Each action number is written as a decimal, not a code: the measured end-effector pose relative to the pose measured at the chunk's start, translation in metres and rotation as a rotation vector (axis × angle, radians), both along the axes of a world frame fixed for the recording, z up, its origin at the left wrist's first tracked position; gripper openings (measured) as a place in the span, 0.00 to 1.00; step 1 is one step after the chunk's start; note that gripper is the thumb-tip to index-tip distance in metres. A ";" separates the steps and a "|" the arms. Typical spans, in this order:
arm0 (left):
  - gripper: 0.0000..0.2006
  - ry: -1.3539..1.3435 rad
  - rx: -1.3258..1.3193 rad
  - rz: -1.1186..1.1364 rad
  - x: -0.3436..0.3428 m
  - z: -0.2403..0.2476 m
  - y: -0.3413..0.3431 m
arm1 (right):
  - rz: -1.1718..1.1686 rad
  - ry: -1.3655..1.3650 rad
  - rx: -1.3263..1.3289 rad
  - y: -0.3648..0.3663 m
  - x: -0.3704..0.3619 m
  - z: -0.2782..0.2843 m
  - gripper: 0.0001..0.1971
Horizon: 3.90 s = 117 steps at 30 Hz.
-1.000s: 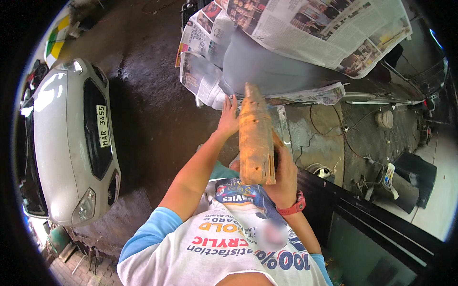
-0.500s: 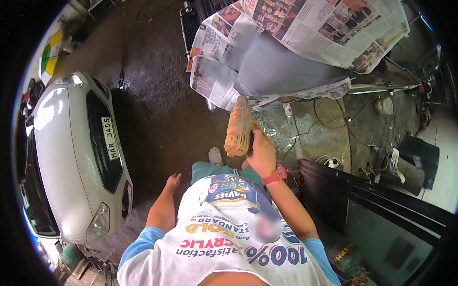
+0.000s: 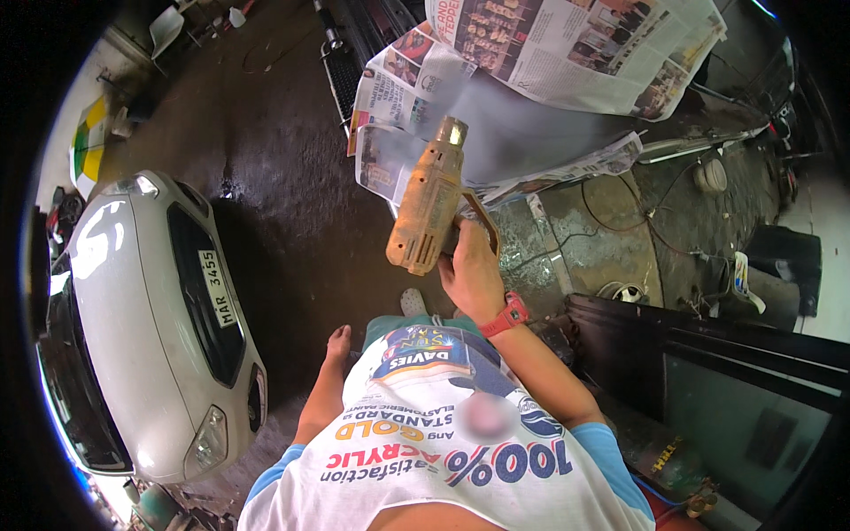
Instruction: The person sits on the floor and wipes a car bumper with a cloth. They then stand up, pick up a spray gun, and apply a coat of grey paint to the bumper, which is covered with newspaper.
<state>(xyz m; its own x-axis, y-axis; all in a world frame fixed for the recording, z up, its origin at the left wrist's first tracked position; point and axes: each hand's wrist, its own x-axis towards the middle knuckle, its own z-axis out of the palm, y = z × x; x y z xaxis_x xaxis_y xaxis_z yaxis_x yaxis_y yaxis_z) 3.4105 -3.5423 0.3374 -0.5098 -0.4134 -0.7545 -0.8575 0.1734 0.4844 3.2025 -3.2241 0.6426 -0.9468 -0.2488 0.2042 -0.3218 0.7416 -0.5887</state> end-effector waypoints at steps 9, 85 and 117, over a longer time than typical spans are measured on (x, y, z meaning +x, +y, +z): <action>0.27 0.072 0.085 -0.040 -0.041 -0.004 0.004 | 0.017 -0.120 0.008 -0.008 -0.022 -0.048 0.27; 0.26 -0.066 0.072 -0.090 -0.021 -0.012 -0.004 | -0.377 -0.301 -0.259 0.166 0.034 -0.080 0.29; 0.26 -0.034 0.057 -0.123 -0.020 -0.011 -0.002 | -0.060 -0.193 0.105 0.066 0.031 -0.069 0.27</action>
